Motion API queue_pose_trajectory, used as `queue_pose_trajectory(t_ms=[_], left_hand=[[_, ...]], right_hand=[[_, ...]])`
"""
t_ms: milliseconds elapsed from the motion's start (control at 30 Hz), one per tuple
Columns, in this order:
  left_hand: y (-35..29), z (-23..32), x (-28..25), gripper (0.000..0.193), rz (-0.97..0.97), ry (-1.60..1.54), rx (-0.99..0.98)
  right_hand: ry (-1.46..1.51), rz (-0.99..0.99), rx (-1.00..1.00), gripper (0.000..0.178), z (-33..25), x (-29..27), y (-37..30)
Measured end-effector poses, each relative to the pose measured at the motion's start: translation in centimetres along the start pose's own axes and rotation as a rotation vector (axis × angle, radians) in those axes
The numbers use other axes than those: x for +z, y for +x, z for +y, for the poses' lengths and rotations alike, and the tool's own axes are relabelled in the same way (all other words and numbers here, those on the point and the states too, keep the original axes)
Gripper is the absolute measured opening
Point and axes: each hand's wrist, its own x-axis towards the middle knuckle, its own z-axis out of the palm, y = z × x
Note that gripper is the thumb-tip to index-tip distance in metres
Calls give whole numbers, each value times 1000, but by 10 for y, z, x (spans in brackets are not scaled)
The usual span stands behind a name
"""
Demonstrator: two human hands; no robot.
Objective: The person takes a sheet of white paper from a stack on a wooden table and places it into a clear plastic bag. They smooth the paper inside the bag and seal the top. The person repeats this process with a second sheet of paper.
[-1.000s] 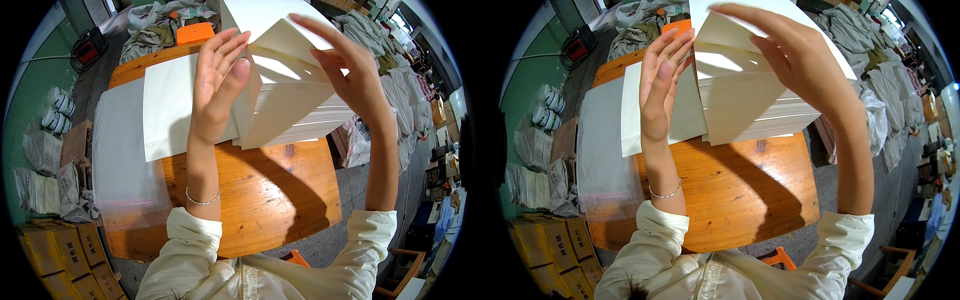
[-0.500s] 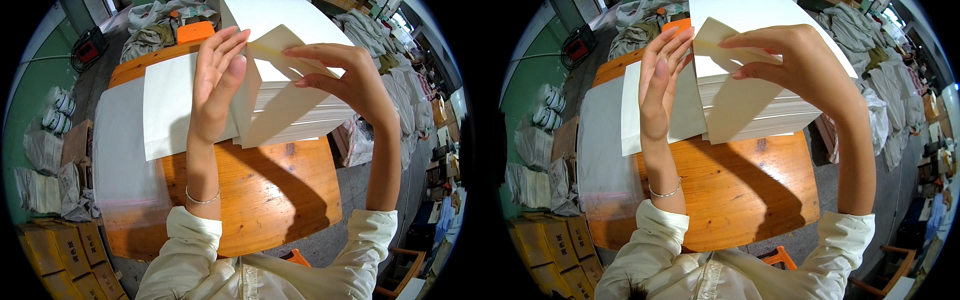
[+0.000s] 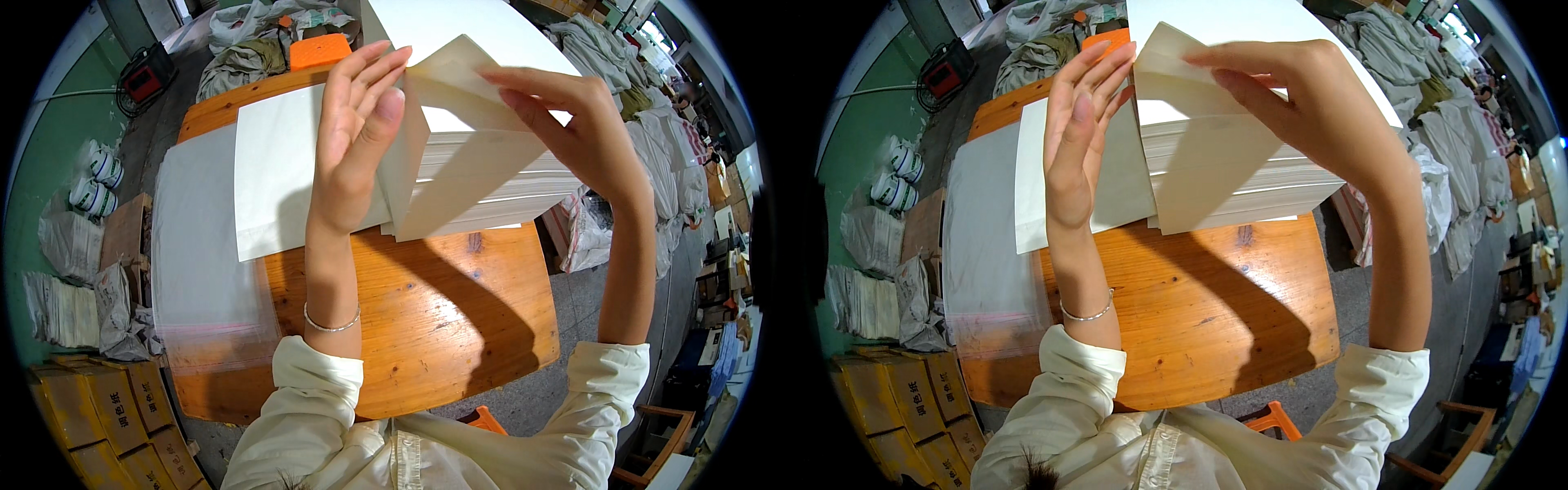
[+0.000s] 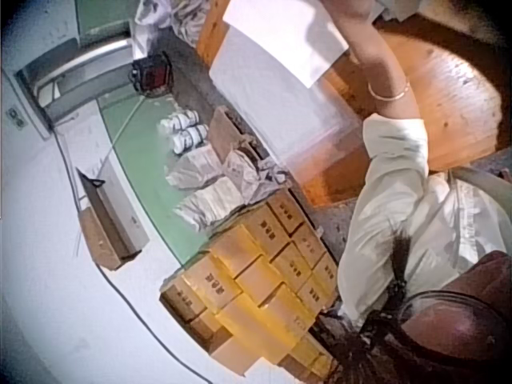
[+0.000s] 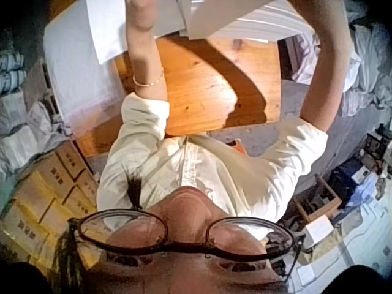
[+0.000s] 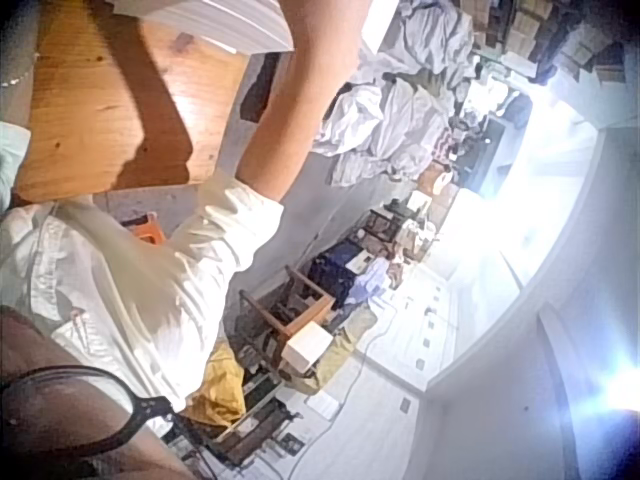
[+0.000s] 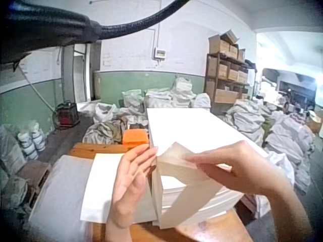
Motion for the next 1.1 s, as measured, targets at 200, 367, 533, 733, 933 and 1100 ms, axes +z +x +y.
queue_pose_trajectory(t_ms=[200, 367, 533, 733, 933, 1100], left_hand=[[1, -2, 2, 72, -18, 38, 24], [1, -9, -1, 91, -54, 121, 79], [1, -8, -2, 106, -74, 202, 77], [1, -11, -3, 107, -116, 217, 101], [1, -10, -3, 110, -83, 218, 93], [0, -13, -4, 104, -90, 256, 129]], right_hand=[[-239, 132, -198, 32, -10, 8, 1], [-114, 8, -275, 39, 0, 1, 1], [-67, -67, -106, 42, -3, -3, 2], [53, 0, -44, 33, -1, 1, 1], [114, -29, -25, 31, 0, -1, 2], [48, 82, -58, 30, 4, 1, -1]])
